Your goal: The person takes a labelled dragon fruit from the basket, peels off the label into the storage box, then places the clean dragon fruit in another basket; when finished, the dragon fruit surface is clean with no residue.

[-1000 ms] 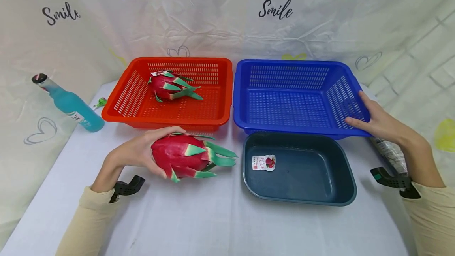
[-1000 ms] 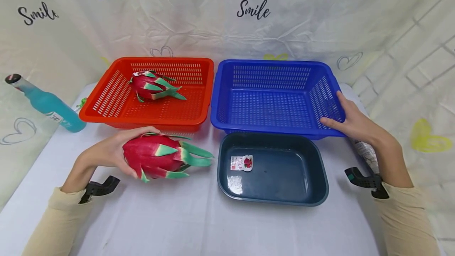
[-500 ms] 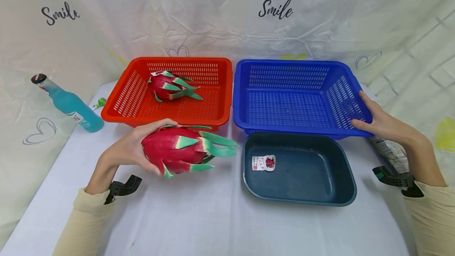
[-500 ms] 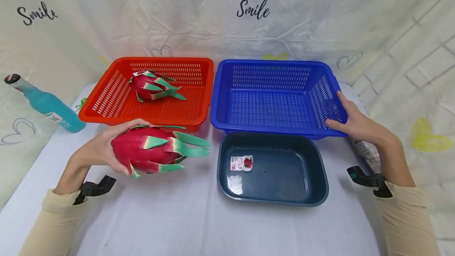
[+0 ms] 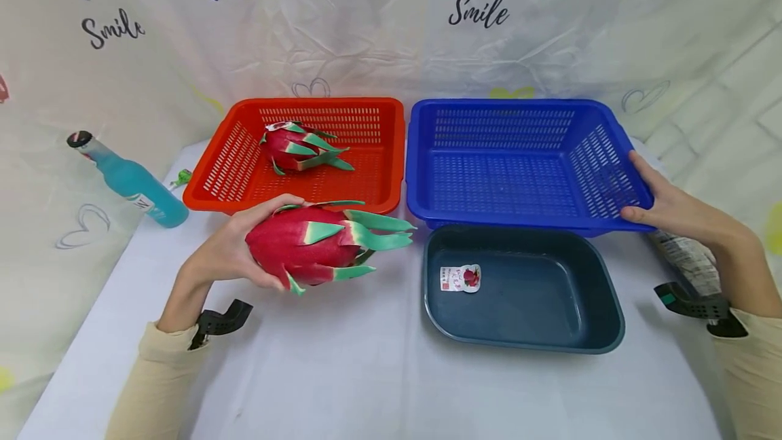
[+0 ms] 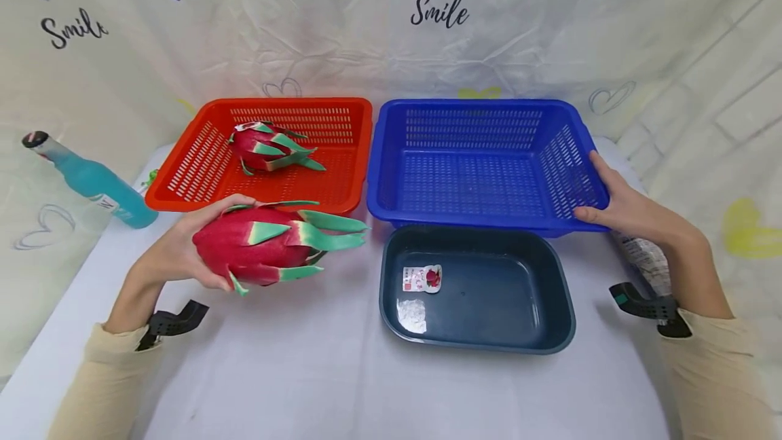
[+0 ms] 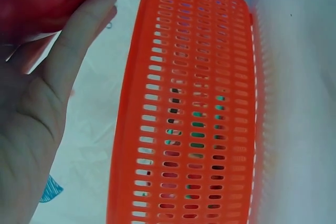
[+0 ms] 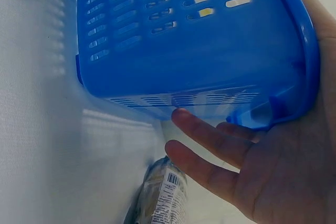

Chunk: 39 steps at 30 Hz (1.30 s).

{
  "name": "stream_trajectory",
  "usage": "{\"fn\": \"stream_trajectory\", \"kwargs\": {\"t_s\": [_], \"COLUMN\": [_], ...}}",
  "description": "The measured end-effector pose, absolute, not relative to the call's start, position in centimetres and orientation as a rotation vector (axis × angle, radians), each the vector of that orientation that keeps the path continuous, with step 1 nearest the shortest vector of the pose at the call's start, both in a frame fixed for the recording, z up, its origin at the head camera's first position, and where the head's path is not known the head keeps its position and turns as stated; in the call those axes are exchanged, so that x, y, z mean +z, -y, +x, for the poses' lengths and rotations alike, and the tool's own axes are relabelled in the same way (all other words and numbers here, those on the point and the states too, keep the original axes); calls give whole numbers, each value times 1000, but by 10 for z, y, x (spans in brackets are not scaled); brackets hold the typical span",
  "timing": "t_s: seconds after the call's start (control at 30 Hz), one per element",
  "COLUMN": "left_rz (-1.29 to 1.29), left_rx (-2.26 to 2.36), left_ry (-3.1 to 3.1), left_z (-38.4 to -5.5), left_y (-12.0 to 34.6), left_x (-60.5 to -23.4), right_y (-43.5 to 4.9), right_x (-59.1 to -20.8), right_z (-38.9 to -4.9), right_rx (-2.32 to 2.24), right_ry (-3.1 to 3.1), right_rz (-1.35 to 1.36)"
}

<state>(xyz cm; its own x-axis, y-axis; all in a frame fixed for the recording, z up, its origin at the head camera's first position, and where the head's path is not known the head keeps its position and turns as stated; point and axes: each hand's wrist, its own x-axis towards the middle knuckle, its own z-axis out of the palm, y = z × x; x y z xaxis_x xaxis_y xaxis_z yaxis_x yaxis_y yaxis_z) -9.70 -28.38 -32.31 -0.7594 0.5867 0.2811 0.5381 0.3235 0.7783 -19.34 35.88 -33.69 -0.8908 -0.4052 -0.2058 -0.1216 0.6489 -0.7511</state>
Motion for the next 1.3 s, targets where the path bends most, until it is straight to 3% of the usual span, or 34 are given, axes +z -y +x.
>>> {"fn": "stream_trajectory", "kwargs": {"t_s": [0.43, 0.83, 1.3], "left_rz": [1078, 1204, 1392], "left_rx": [1358, 1167, 1037], "left_ry": [-2574, -2634, -2610], "left_z": [-119, -173, -225], "left_y": [259, 191, 144], "left_x": [-310, -282, -260], "right_y": [-356, -357, -357], "right_x": [-335, -335, -334], "right_z": [-193, -192, -193], "right_rx": [-1087, -1101, -1083], "right_ry": [-2525, -2511, -2520], "right_rz": [-390, -385, -400]}}
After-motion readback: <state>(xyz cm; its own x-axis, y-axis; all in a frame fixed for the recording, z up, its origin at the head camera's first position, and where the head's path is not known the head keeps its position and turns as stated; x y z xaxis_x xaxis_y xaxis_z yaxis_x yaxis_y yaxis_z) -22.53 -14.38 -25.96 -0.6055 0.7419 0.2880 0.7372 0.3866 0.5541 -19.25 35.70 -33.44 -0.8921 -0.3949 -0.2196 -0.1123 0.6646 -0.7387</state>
